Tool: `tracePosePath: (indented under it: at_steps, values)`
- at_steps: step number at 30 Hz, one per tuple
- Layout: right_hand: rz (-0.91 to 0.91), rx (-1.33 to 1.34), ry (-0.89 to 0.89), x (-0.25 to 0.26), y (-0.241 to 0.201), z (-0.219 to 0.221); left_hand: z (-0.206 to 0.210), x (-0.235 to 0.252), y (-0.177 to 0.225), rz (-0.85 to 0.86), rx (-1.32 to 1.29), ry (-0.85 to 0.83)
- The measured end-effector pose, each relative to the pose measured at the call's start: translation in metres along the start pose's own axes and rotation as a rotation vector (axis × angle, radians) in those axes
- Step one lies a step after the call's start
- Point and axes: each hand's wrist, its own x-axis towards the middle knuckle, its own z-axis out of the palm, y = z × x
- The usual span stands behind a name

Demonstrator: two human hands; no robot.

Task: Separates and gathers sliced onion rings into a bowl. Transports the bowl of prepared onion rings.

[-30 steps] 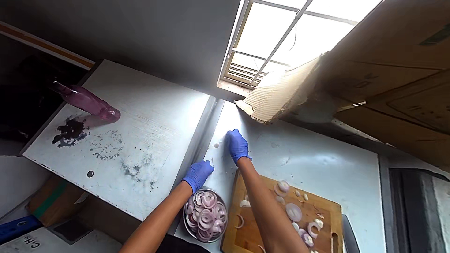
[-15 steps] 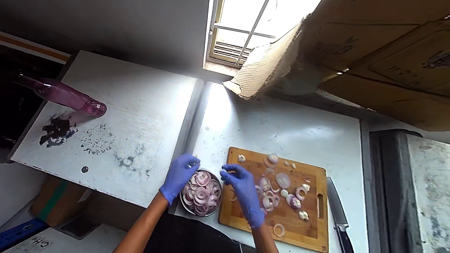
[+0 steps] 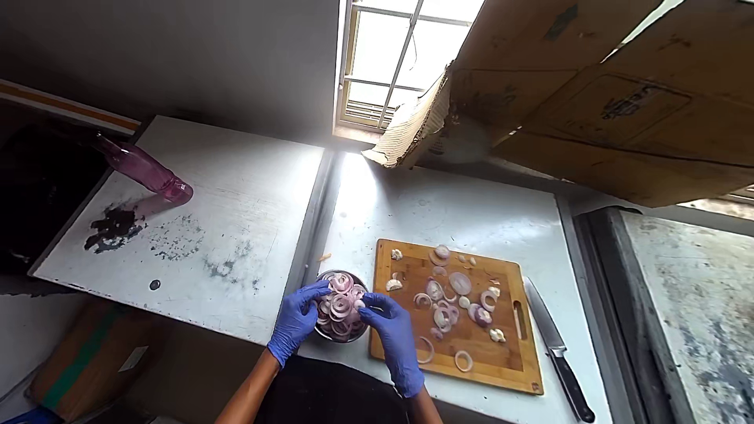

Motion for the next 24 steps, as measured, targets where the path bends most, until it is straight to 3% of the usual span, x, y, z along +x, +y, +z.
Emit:
tracePosePath:
  at_steps: [5, 8, 12, 14, 16, 19, 21, 24]
  values:
    - [-0.026, 0.011, 0.007, -0.010, -0.008, 0.007, 0.010, 0.010, 0.034, 0.079, 0.084, 0.022]
    - [-0.025, -0.002, -0.061, -0.014, -0.012, 0.013, 0.020, 0.016, 0.060, -0.072, -0.034, -0.104]
    - [-0.024, 0.043, -0.057, -0.012, -0.011, 0.014, 0.022, 0.019, 0.070, -0.388, -0.229, -0.072]
    - [-0.138, 0.043, -0.019, -0.012, -0.008, 0.014, 0.020, 0.018, 0.073, -0.542, -0.279, -0.065]
    - [-0.384, -0.052, -0.041, -0.011, -0.001, 0.014, 0.020, 0.018, 0.078, -0.666, -0.376, -0.074]
    - [-0.692, -0.235, -0.117, -0.005, 0.006, 0.015, 0.018, 0.019, 0.083, -0.699, -0.462, -0.060]
    - [-0.684, -0.194, -0.165, -0.005, 0.004, 0.015, 0.018, 0.021, 0.082, -0.697, -0.460, -0.060]
    - [-0.507, -0.087, -0.107, -0.012, 0.002, 0.021, 0.020, 0.021, 0.080, -0.676, -0.435, -0.047]
